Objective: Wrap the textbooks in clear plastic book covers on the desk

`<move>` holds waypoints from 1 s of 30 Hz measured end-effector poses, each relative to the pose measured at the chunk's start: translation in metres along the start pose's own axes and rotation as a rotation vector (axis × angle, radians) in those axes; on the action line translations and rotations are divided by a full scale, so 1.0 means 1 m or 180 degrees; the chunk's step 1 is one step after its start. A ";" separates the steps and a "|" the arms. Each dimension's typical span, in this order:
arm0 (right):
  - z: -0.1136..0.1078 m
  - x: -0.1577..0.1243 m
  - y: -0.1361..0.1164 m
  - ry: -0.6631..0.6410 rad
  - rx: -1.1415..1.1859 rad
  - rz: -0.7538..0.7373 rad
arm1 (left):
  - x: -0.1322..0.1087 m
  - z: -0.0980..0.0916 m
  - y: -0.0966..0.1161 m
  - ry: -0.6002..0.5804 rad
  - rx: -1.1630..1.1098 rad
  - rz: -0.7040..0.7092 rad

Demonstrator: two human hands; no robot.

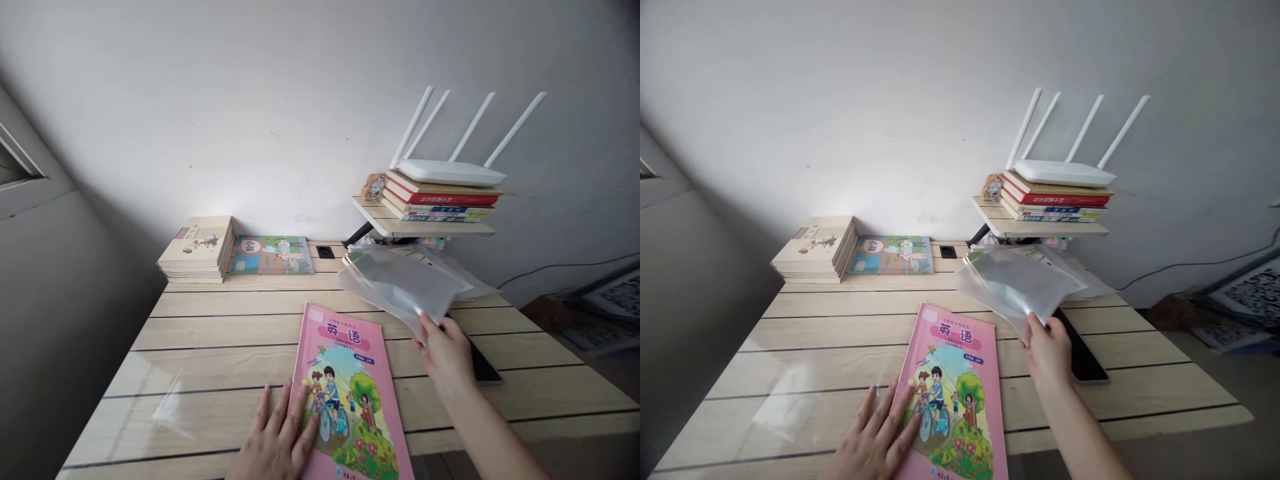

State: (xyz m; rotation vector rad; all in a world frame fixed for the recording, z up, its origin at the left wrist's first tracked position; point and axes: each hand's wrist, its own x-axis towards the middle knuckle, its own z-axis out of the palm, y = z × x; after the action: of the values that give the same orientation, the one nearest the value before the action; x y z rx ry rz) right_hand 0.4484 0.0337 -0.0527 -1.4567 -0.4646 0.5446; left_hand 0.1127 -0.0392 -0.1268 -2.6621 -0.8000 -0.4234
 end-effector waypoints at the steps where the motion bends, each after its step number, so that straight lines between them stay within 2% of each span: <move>1: -0.006 -0.003 0.001 0.0124 0.0045 -0.0044 | 0.001 -0.003 -0.002 0.0032 0.0018 0.0057; 4: -0.015 -0.001 0.002 0.0429 0.0186 -0.0104 | 0.005 -0.015 -0.008 -0.0162 -0.0159 0.0199; 8: -0.001 0.026 0.000 0.0479 0.0097 0.0035 | 0.015 -0.036 -0.020 -0.0777 -0.0688 0.0250; 11: 0.011 0.045 0.002 0.0284 0.0100 0.0234 | 0.019 -0.047 -0.031 -0.1030 -0.0947 0.0396; 15: 0.010 0.050 0.007 0.0025 0.0099 0.0466 | 0.019 -0.052 -0.046 -0.1023 -0.1069 0.0515; 19: 0.010 0.040 0.009 -0.0561 0.0045 0.1350 | 0.023 -0.054 -0.060 -0.0985 -0.1134 0.0639; 22: 0.022 0.032 0.007 -0.0893 0.0331 0.1633 | 0.030 -0.056 -0.071 -0.1070 -0.1227 0.0728; 24: 0.032 0.030 0.005 -0.0720 0.0568 0.1558 | 0.033 -0.055 -0.076 -0.1171 -0.1281 0.0779; 27: 0.046 0.031 0.005 -0.0235 0.0789 0.1351 | 0.035 -0.052 -0.082 -0.1272 -0.1350 0.0827; 30: 0.057 0.035 0.005 -0.0084 0.0882 0.1286 | 0.034 -0.051 -0.084 -0.1216 -0.1391 0.0804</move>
State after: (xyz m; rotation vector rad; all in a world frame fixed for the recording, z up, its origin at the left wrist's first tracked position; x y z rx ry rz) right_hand 0.4418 0.1003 -0.0551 -1.2790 -0.1040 0.9129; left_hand 0.0819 0.0231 -0.0497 -3.2623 -0.4953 -0.0185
